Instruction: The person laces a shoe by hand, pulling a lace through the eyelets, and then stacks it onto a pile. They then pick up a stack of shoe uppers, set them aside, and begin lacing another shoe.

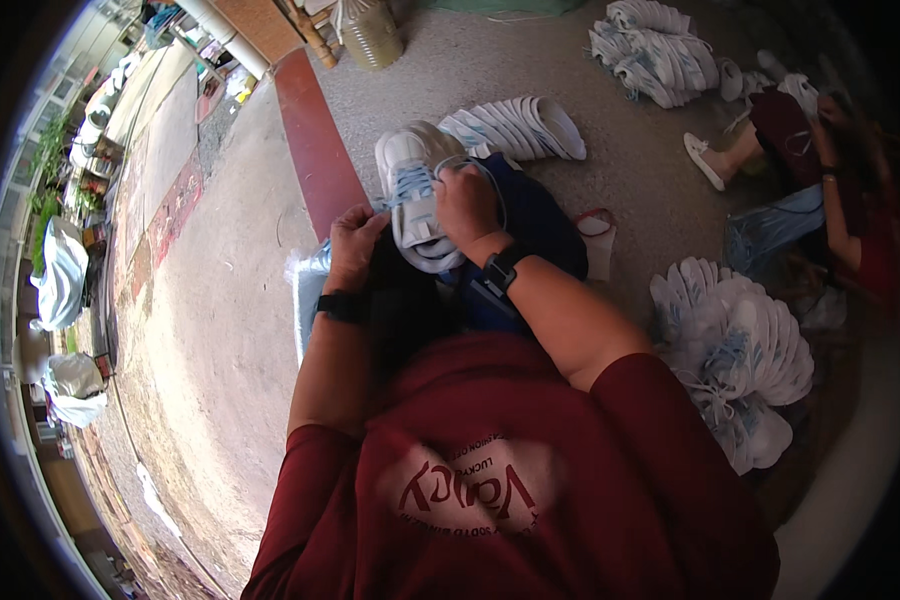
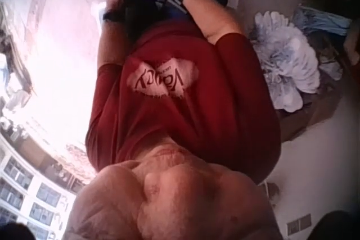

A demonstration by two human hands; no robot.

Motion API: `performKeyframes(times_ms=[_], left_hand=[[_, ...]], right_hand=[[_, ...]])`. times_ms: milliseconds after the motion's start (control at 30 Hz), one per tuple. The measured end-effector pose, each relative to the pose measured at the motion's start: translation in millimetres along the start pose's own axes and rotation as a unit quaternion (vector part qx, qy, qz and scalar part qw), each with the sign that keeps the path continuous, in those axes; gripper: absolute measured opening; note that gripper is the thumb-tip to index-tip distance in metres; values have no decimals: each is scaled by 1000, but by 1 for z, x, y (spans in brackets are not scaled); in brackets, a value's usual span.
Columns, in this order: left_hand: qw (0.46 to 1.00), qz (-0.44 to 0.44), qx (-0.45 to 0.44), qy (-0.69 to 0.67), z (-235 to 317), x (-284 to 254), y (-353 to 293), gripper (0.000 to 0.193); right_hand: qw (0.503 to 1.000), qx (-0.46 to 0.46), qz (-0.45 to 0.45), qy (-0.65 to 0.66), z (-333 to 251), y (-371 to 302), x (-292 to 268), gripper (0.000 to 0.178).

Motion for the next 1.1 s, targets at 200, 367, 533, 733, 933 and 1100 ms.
performKeyframes(times_ms=[200,367,533,733,933,1100], left_hand=[[991,34,-4,-126,11,2,-8,12],[984,41,-5,-171,8,2,-6,13],[984,59,-8,-169,14,10,-8,12],[986,42,-17,-163,11,11,-1,11],[989,16,-28,-143,2,17,0,17],[991,27,-26,-132,-2,9,0,16]], right_hand=[[999,0,26,39,-9,-10,7,12],[997,4,41,65,-7,-7,-1,7],[990,-102,18,98,-20,-10,-16,9],[961,-274,-14,-28,-45,-4,15,9],[876,-413,-139,-209,-73,-7,-3,15],[826,-471,-158,-267,-84,-14,4,13]])
Point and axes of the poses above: each hand's wrist, its own y-axis towards the middle knuckle, its own x-axis out of the palm, z = x × y, the point moved 10 cm from there along y, towards the middle knuckle, and after that the axes turned 15 degrees about -y, right-handed, at the moved point
